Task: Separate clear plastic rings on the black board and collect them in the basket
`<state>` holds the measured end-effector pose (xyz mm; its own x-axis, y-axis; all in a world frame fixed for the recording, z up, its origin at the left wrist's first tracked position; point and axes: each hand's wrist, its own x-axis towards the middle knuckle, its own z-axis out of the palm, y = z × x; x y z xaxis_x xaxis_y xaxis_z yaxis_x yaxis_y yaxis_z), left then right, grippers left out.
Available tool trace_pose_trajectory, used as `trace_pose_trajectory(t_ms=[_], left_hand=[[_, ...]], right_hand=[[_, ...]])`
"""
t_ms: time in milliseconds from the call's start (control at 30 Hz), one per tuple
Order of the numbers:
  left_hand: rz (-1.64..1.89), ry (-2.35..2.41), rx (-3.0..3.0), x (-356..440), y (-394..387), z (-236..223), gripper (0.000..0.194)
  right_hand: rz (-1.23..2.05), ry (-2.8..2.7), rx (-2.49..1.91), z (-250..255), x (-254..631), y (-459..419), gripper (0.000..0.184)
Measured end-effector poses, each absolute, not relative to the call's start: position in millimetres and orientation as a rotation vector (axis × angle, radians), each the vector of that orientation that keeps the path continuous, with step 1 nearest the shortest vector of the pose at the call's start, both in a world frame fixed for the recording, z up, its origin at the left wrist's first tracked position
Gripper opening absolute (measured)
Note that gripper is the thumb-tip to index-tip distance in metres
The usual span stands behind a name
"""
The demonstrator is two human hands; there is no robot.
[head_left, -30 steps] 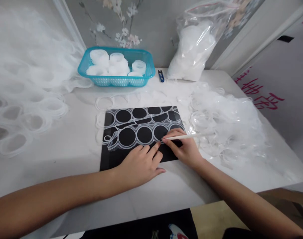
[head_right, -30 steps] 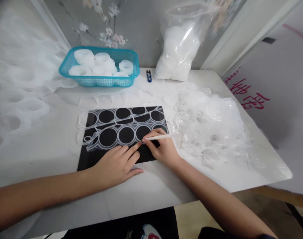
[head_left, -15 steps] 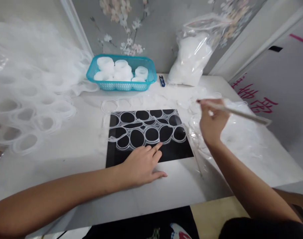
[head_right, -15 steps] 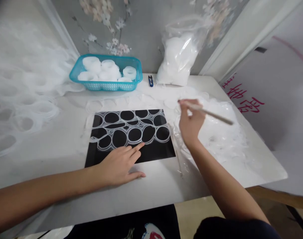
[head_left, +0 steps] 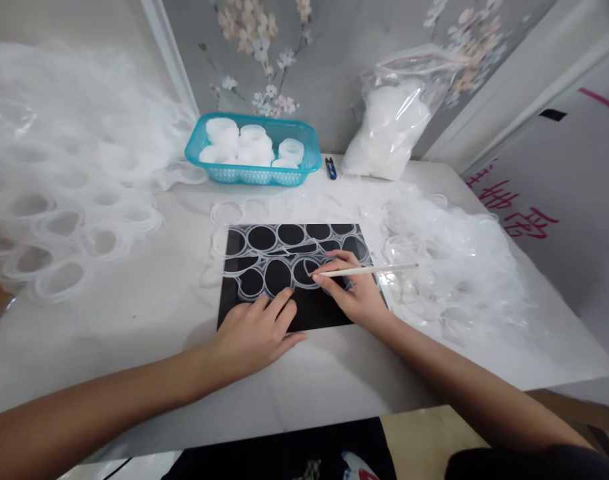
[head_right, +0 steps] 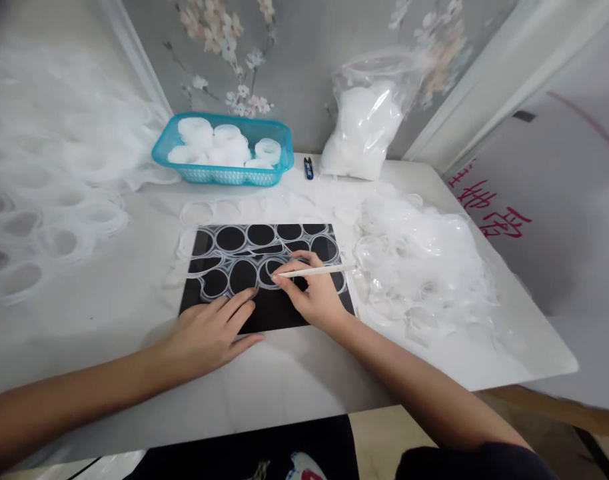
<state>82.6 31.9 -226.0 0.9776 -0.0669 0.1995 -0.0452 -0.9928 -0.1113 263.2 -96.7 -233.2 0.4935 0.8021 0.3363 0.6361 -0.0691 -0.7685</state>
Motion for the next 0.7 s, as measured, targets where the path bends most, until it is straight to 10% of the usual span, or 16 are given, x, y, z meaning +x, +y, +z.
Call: trace_pose_trajectory(t_ms=[700], left_hand=[[-0.294, 0.362, -3.074, 76, 29, -213, 0.045]], right_hand=[[0.344, -1.262, -1.781, -241, 246, -110, 0.006]])
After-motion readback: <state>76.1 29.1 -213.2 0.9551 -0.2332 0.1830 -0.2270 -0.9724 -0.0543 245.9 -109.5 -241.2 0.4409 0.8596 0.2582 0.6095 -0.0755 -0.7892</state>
